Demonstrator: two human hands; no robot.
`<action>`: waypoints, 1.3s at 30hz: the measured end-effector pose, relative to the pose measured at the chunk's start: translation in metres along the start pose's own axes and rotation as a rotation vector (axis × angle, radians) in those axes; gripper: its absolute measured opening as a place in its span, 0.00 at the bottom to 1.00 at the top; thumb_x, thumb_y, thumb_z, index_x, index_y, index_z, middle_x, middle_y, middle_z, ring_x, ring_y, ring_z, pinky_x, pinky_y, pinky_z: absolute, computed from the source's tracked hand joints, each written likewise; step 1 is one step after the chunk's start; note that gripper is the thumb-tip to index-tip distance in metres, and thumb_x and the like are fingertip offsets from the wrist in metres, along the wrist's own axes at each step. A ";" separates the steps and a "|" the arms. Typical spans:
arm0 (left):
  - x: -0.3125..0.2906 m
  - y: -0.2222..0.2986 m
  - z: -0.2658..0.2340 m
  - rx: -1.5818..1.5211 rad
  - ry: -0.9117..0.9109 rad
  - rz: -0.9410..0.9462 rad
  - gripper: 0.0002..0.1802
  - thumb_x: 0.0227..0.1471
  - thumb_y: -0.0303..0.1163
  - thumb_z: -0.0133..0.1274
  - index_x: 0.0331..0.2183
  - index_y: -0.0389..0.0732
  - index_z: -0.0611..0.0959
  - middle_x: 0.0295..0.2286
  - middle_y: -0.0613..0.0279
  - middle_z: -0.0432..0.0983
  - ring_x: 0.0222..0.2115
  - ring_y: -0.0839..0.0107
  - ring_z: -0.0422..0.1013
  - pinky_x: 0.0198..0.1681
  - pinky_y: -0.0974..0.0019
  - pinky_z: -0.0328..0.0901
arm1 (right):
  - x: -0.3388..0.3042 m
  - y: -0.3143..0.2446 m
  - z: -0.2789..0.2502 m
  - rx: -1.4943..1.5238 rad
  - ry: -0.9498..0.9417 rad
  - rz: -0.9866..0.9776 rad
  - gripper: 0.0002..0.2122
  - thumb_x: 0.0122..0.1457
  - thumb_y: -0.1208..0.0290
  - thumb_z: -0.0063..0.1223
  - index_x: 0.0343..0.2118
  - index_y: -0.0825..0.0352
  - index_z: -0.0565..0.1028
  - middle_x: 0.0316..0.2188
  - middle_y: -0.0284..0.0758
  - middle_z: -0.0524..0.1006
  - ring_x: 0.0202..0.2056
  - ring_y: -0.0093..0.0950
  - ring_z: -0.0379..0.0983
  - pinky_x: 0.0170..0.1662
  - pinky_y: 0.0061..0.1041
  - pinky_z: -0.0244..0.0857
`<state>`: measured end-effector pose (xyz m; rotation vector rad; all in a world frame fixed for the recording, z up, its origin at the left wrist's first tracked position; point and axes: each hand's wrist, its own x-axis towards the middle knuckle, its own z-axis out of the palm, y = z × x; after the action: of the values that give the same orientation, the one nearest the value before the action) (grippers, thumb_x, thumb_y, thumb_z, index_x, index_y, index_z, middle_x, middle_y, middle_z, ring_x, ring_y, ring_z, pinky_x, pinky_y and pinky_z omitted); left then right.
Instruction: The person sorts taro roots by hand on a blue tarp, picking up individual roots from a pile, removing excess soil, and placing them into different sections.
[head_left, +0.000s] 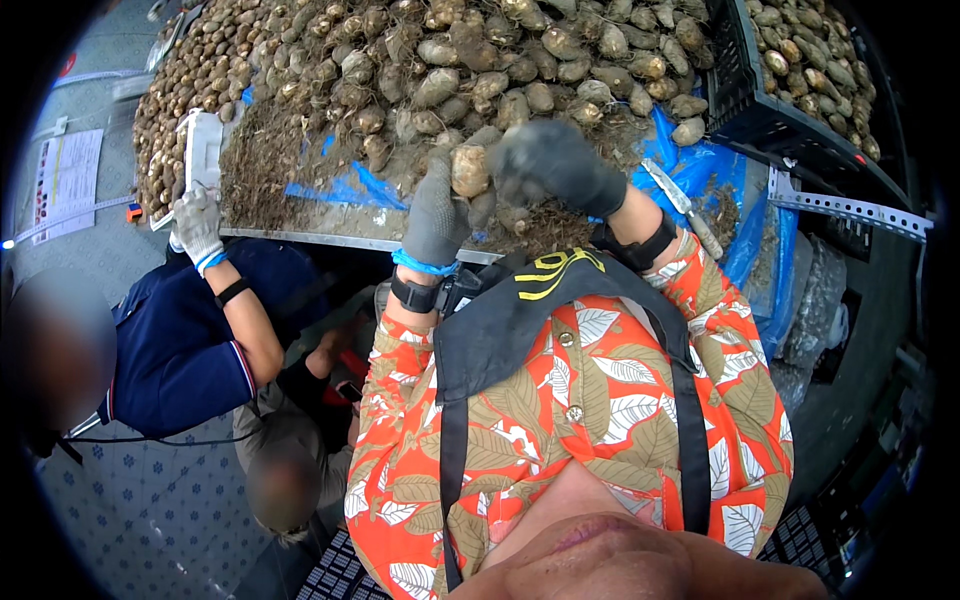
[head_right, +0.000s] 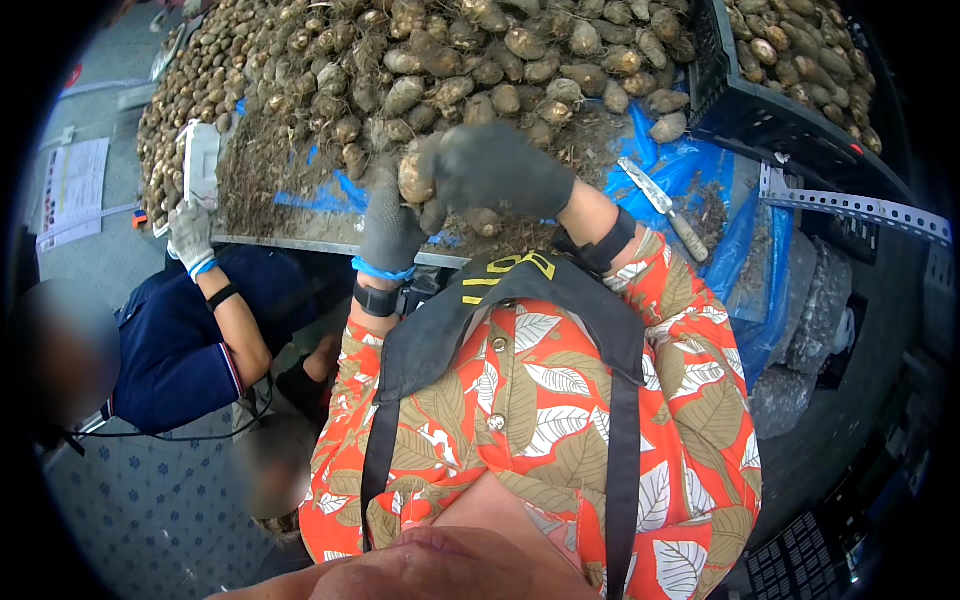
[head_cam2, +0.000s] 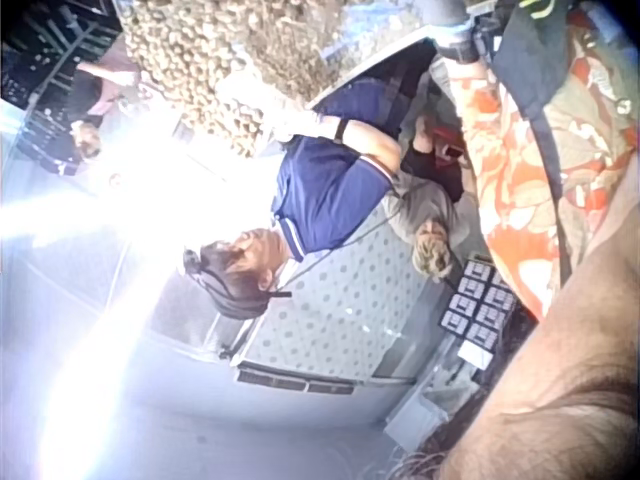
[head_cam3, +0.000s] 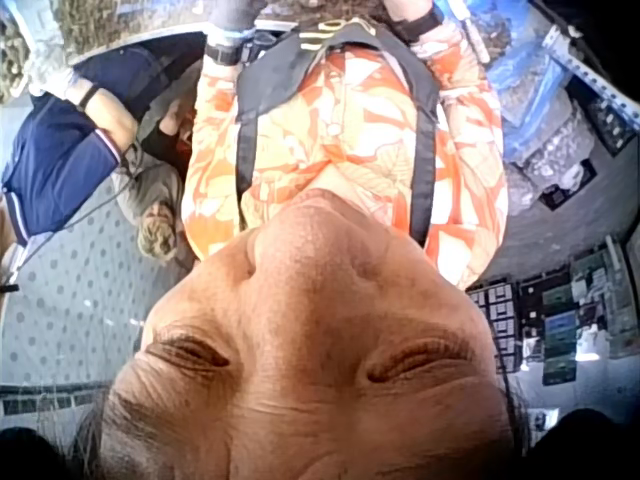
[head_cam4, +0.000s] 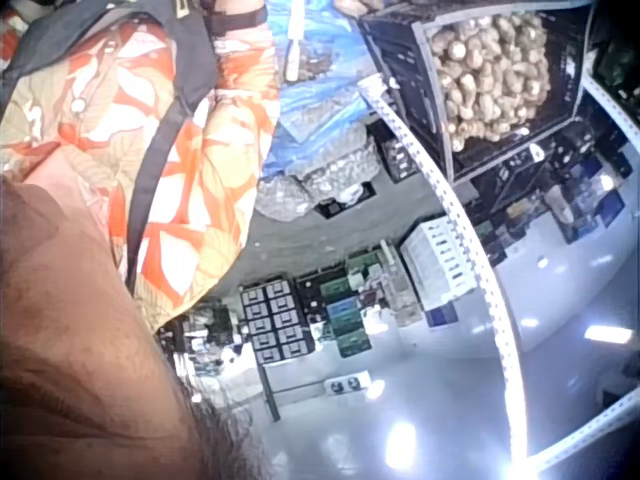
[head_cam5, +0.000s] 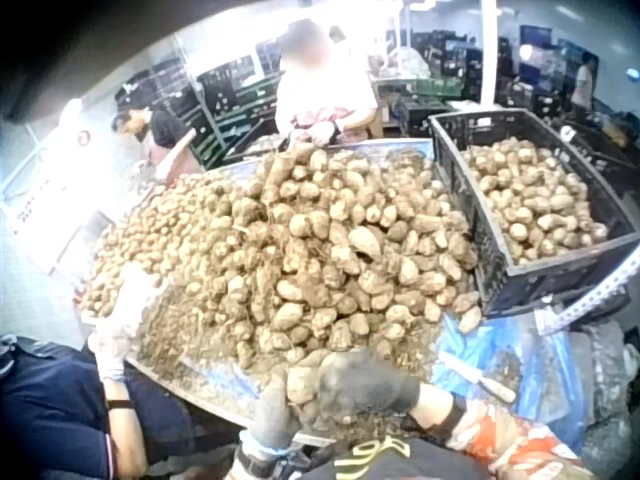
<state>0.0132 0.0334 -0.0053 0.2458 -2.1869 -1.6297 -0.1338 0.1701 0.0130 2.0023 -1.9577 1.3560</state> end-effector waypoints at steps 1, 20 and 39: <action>-0.001 0.001 -0.001 -0.039 -0.016 0.005 0.33 0.64 0.52 0.25 0.57 0.38 0.65 0.37 0.62 0.75 0.23 0.78 0.66 0.25 0.77 0.60 | -0.002 0.005 -0.004 0.042 0.099 -0.022 0.10 0.61 0.69 0.45 0.42 0.68 0.72 0.33 0.41 0.76 0.32 0.37 0.75 0.34 0.31 0.69; 0.038 -0.037 -0.148 -0.814 0.102 -0.109 0.20 0.60 0.46 0.43 0.47 0.44 0.72 0.43 0.61 0.70 0.40 0.66 0.66 0.42 0.63 0.61 | -0.075 0.010 -0.001 0.236 -0.923 0.740 0.12 0.53 0.64 0.55 0.35 0.67 0.78 0.26 0.42 0.79 0.28 0.32 0.75 0.34 0.29 0.67; -0.032 -0.072 -0.039 0.766 0.121 -0.270 0.28 0.39 0.26 0.60 0.47 0.40 0.75 0.40 0.54 0.73 0.41 0.59 0.71 0.46 0.64 0.66 | -0.054 0.001 0.014 0.204 -0.442 0.712 0.10 0.54 0.66 0.55 0.33 0.69 0.78 0.28 0.43 0.77 0.28 0.31 0.74 0.34 0.28 0.66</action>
<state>0.0514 -0.0112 -0.0705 0.8538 -2.6617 -0.7730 -0.1175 0.2048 -0.0277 1.8779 -3.0593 1.3214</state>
